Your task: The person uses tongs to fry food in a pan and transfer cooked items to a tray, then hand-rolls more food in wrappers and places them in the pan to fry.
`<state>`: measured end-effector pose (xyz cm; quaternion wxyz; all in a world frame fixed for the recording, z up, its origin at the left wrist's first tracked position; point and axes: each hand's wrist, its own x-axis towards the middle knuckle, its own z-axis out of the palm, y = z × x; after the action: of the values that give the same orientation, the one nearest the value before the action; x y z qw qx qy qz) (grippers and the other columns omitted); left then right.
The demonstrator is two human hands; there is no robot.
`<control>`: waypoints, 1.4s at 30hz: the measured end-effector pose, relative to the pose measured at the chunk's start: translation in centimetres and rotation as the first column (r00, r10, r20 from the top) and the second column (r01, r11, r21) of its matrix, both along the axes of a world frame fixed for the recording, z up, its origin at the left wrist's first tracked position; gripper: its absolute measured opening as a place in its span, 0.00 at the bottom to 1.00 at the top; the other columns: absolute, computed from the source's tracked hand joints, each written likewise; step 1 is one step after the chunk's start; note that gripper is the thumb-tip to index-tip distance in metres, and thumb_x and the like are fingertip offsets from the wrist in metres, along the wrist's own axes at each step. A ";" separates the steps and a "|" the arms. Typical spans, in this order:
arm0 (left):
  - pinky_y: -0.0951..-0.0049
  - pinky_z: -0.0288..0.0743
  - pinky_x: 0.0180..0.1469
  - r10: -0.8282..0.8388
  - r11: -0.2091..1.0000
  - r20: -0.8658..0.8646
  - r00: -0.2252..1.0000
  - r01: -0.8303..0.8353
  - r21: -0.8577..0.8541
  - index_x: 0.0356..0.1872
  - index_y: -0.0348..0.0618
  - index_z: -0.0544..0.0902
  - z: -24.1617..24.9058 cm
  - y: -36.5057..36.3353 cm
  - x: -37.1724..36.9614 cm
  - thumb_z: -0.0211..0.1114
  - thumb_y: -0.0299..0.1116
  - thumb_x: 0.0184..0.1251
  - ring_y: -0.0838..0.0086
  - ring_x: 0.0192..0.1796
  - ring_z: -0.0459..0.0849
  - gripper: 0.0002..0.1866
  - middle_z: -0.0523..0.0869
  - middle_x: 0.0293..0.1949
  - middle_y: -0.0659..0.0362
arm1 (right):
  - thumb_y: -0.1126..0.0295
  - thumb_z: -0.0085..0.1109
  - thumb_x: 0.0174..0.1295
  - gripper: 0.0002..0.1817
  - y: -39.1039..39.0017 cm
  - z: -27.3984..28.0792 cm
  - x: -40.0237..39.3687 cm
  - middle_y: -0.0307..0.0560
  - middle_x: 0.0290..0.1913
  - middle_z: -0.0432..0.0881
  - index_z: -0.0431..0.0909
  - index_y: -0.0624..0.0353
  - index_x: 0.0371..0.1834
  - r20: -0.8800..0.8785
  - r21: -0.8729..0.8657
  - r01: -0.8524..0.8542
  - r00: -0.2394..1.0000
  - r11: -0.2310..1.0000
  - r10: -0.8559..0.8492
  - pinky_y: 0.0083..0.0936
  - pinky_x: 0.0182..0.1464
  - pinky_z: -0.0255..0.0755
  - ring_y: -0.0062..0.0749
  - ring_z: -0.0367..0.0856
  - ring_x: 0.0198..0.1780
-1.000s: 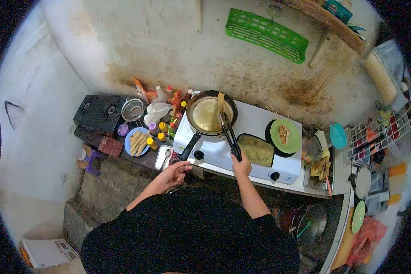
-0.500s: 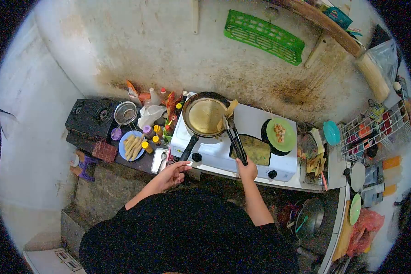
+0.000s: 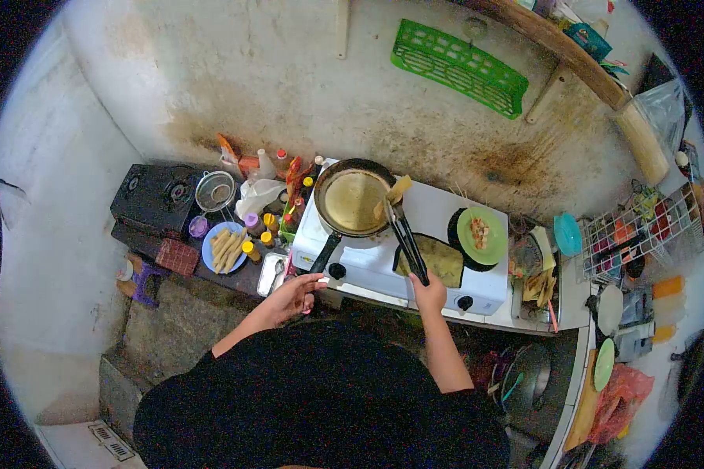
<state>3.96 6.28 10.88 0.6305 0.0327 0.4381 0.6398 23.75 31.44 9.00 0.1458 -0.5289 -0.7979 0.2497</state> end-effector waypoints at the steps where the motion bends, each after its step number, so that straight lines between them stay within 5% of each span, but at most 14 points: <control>1: 0.83 0.62 0.24 0.003 1.000 -0.001 1.000 -0.003 0.000 0.54 0.44 0.67 0.3 0.1 0.1 0.44 0.39 0.66 0.83 0.21 0.64 0.18 0.74 0.42 0.64 | 0.48 0.62 0.42 0.32 0.2 -0.1 -0.3 0.53 0.34 0.80 0.74 0.57 0.48 -0.046 0.032 -0.002 0.999 0.999 0.003 0.32 0.38 0.70 0.43 0.78 0.37; 9: 0.84 0.62 0.24 0.057 0.998 0.044 0.997 -0.057 -0.019 0.49 0.47 0.73 1.2 0.5 0.3 0.49 0.37 0.63 0.83 0.20 0.65 0.15 0.77 0.41 0.61 | 0.54 0.62 0.45 0.27 2.2 0.3 -2.3 0.52 0.34 0.80 0.74 0.61 0.46 -0.234 0.035 -0.018 0.972 0.999 0.026 0.27 0.41 0.68 0.37 0.78 0.37; 12: 0.85 0.61 0.23 0.073 0.997 0.041 0.997 -0.072 -0.010 0.49 0.47 0.72 1.0 0.3 0.5 0.49 0.36 0.63 0.83 0.20 0.65 0.14 0.77 0.41 0.61 | 0.47 0.61 0.43 0.31 3.8 -0.5 -2.6 0.50 0.38 0.79 0.73 0.52 0.50 -0.239 0.032 -0.053 0.969 0.998 0.059 0.32 0.41 0.69 0.42 0.78 0.40; 24: 0.86 0.61 0.24 0.089 0.996 0.043 0.995 -0.090 0.027 0.51 0.46 0.70 0.6 0.0 1.3 0.46 0.36 0.65 0.83 0.21 0.65 0.15 0.76 0.44 0.61 | 0.47 0.61 0.43 0.32 3.5 -0.4 -2.7 0.52 0.38 0.78 0.74 0.56 0.48 -0.216 0.105 -0.061 0.973 0.993 0.082 0.36 0.42 0.68 0.47 0.76 0.40; 42: 0.86 0.62 0.26 0.093 0.996 0.036 0.995 -0.093 -0.003 0.51 0.47 0.71 0.3 -0.6 1.3 0.47 0.39 0.64 0.83 0.22 0.64 0.16 0.75 0.45 0.61 | 0.47 0.57 0.46 0.31 2.9 -1.4 -2.7 0.51 0.38 0.78 0.72 0.53 0.51 0.119 0.189 -0.009 0.993 0.982 -0.014 0.36 0.39 0.70 0.46 0.77 0.39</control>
<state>5.24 5.64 11.19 0.6080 0.0003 0.4280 0.6687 21.04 34.34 7.63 0.1474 -0.5279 -0.8246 0.1403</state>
